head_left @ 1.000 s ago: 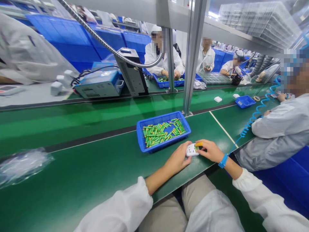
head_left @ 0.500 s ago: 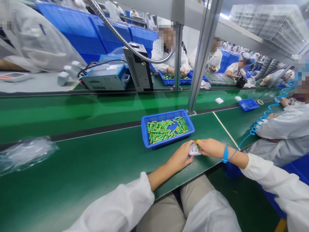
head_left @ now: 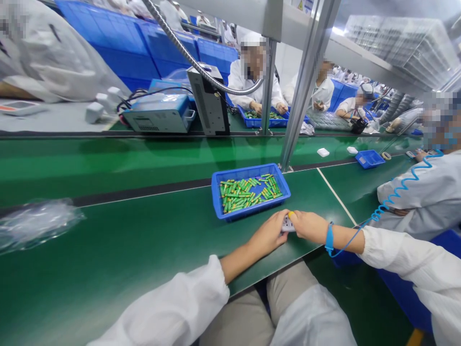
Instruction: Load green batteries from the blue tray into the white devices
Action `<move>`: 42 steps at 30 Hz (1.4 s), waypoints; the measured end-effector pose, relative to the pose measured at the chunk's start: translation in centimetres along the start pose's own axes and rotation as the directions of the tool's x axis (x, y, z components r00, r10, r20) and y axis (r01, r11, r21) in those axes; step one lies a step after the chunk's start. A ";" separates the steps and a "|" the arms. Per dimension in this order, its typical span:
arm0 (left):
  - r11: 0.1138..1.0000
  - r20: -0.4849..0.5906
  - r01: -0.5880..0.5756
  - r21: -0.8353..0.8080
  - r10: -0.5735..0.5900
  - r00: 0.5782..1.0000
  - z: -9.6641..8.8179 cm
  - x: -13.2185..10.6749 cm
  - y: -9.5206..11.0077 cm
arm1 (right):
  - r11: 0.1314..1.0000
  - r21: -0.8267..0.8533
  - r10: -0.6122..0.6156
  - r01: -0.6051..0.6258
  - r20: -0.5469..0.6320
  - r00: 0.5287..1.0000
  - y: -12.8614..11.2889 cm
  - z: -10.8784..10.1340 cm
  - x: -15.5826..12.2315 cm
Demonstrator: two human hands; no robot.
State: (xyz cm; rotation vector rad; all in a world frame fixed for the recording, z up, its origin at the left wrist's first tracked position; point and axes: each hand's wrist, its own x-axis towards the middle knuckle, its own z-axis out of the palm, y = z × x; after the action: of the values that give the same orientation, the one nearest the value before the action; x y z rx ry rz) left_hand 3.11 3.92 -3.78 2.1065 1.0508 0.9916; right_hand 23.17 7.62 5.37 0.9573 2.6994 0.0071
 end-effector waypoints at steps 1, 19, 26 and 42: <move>1.000 0.001 0.001 -0.002 -0.001 1.000 0.0 0.0 0.0 | 1.000 0.012 0.006 -0.006 0.001 1.000 -0.1 -0.2 -0.1; 1.000 0.019 0.013 -0.017 -0.013 1.000 -0.3 -0.1 0.3 | 0.863 0.467 0.114 0.195 -0.554 0.824 1.7 7.2 -4.1; 0.999 0.028 0.044 -0.029 -0.043 0.999 -0.6 -0.2 0.5 | 0.765 0.617 0.310 0.185 -0.605 0.733 0.2 8.1 -4.0; 0.999 0.024 0.047 -0.027 -0.047 0.999 -0.8 -0.3 0.8 | 0.787 0.593 0.332 0.170 -0.640 0.693 -1.3 7.3 -3.7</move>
State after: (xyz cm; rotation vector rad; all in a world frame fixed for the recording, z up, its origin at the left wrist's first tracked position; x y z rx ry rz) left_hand 2.69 3.37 -2.86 2.0572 1.0649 0.9516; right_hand 27.04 3.67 -0.83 1.5360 3.4745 -0.6770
